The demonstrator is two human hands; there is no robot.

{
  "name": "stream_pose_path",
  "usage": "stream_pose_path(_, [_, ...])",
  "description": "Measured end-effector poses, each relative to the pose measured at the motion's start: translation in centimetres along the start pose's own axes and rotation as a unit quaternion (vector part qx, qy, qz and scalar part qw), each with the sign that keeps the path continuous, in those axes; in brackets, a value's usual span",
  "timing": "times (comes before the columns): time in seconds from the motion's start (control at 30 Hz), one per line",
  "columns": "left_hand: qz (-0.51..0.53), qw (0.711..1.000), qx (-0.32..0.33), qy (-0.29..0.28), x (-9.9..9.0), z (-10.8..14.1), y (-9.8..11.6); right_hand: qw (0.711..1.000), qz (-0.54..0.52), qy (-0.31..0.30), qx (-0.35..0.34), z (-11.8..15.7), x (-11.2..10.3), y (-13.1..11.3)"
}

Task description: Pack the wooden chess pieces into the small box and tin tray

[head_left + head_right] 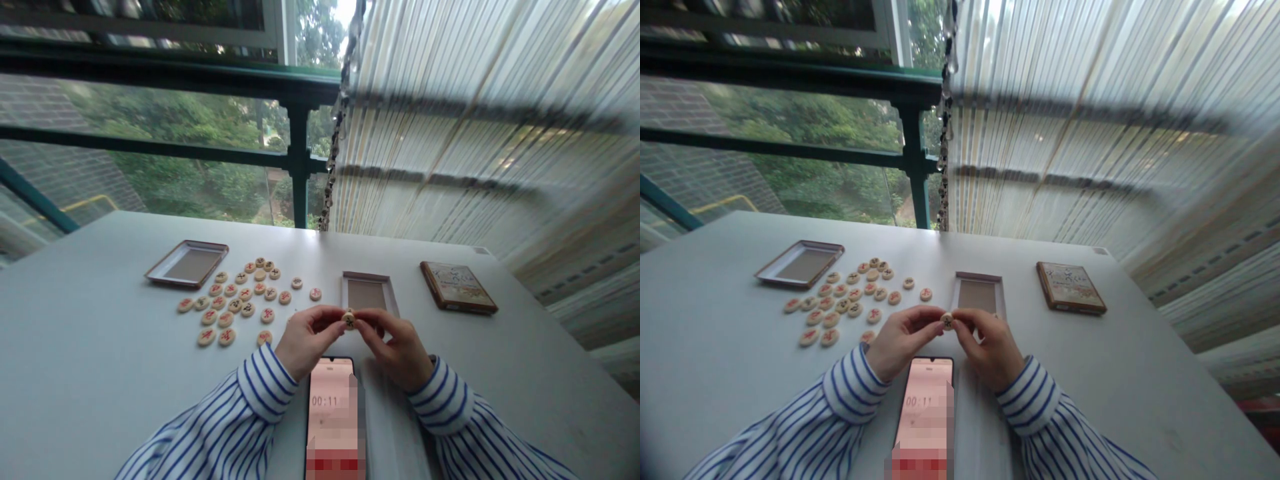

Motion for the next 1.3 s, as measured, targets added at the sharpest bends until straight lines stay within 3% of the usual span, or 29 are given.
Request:
stream_pose_path(0.63, [0.041,0.999,0.011,0.017,-0.33,-0.09,-0.23,1.0,-0.005,0.001,-0.007,0.05,0.0,-0.13])
stream_pose_path(1.3, [0.003,1.0,0.003,0.022,-0.61,-0.17,-0.05,0.999,0.013,-0.013,-0.046,0.18,0.44,-0.58])
Point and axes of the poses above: each hand's wrist, its own z-axis away from the middle knuckle, its own x-axis out of the palm, y = z × x, the point moved 8 cm from there along -z, towards the middle knuckle, and after that the axes turned 8 degrees about -y, right-handed, at the moved point
